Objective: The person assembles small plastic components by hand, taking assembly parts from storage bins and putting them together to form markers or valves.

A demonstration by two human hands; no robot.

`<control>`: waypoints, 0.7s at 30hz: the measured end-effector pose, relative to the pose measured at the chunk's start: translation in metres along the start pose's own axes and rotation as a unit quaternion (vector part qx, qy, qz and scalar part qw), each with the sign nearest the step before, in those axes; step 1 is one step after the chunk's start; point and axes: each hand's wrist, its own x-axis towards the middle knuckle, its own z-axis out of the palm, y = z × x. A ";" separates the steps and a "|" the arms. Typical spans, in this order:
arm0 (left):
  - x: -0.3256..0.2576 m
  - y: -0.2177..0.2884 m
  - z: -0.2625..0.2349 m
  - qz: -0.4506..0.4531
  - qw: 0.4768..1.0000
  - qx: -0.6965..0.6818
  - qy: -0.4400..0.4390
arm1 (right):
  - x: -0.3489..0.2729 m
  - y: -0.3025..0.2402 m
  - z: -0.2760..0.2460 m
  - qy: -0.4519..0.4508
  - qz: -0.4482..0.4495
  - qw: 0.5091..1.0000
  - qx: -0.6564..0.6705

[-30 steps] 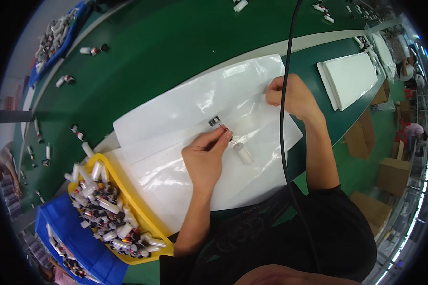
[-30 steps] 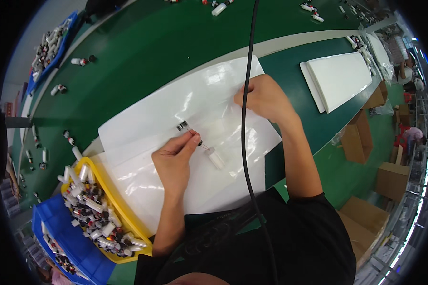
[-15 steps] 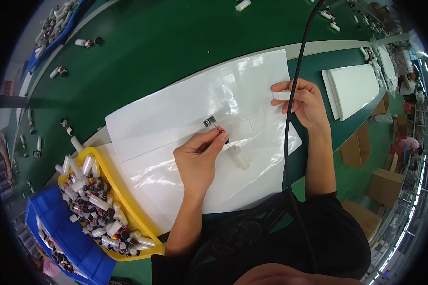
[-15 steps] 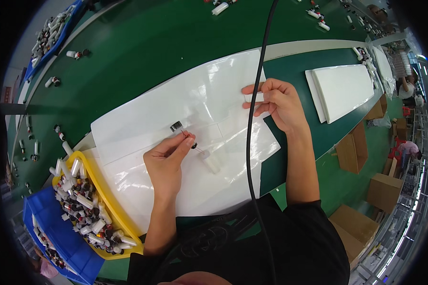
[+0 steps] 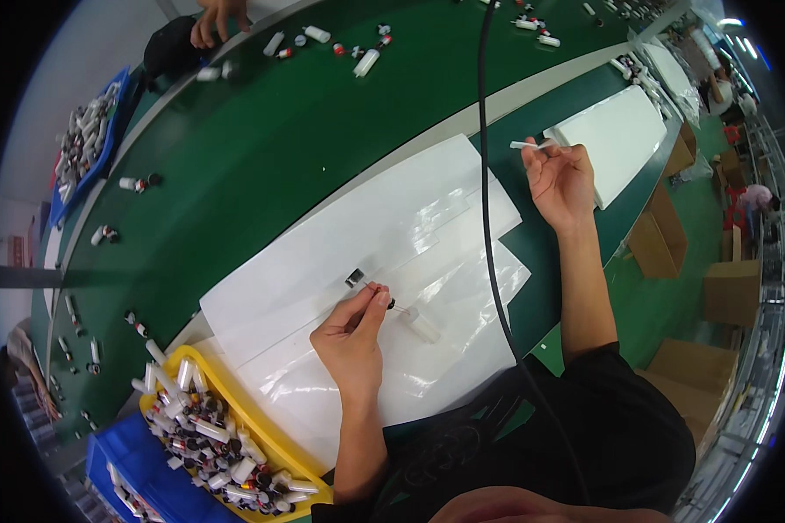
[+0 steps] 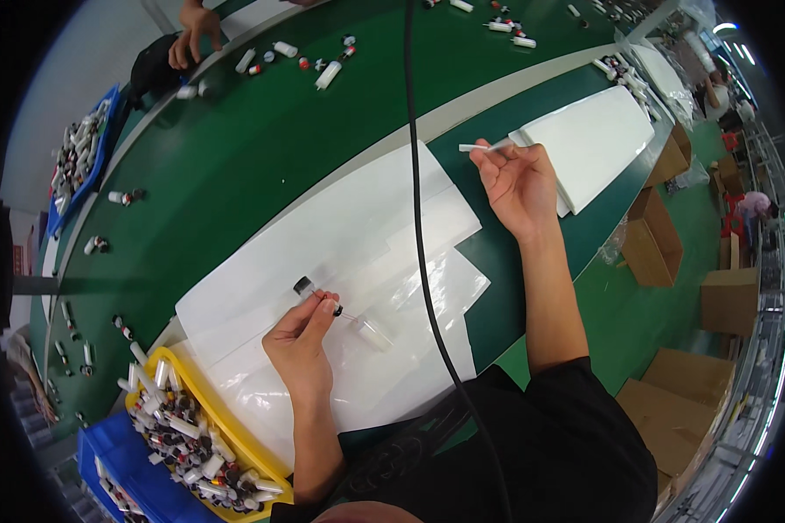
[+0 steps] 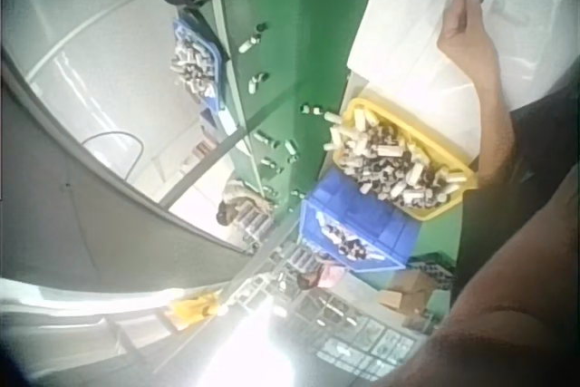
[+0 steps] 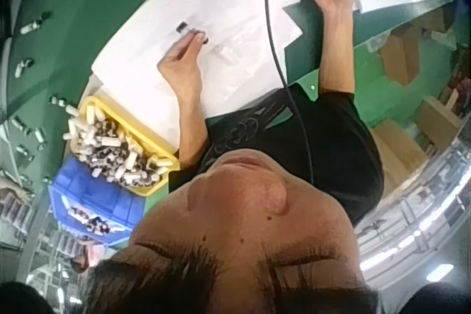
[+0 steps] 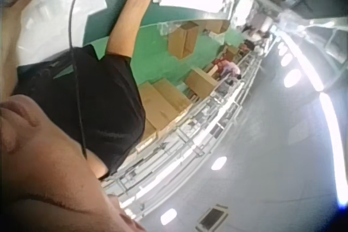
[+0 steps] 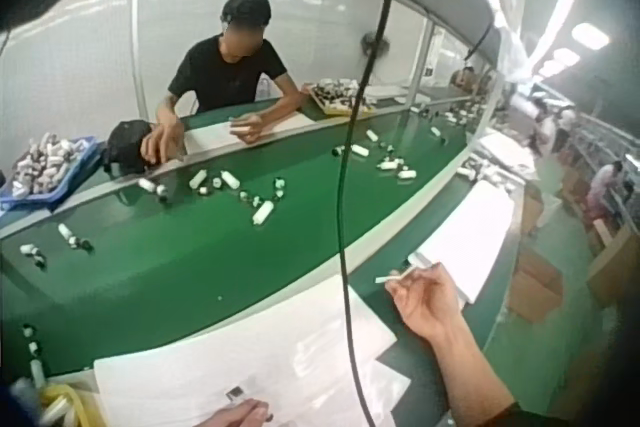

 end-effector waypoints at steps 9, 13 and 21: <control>0.005 0.010 -0.012 -0.075 0.980 -0.181 0.017 | -0.063 0.057 0.015 -0.050 0.101 0.912 -0.395; 0.010 0.012 -0.023 -0.035 0.982 -0.185 0.020 | -0.064 0.110 0.061 -0.254 0.078 0.833 -0.485; 0.008 0.022 -0.043 0.014 0.988 -0.142 0.054 | -0.030 0.140 0.116 -0.395 0.013 0.686 -0.610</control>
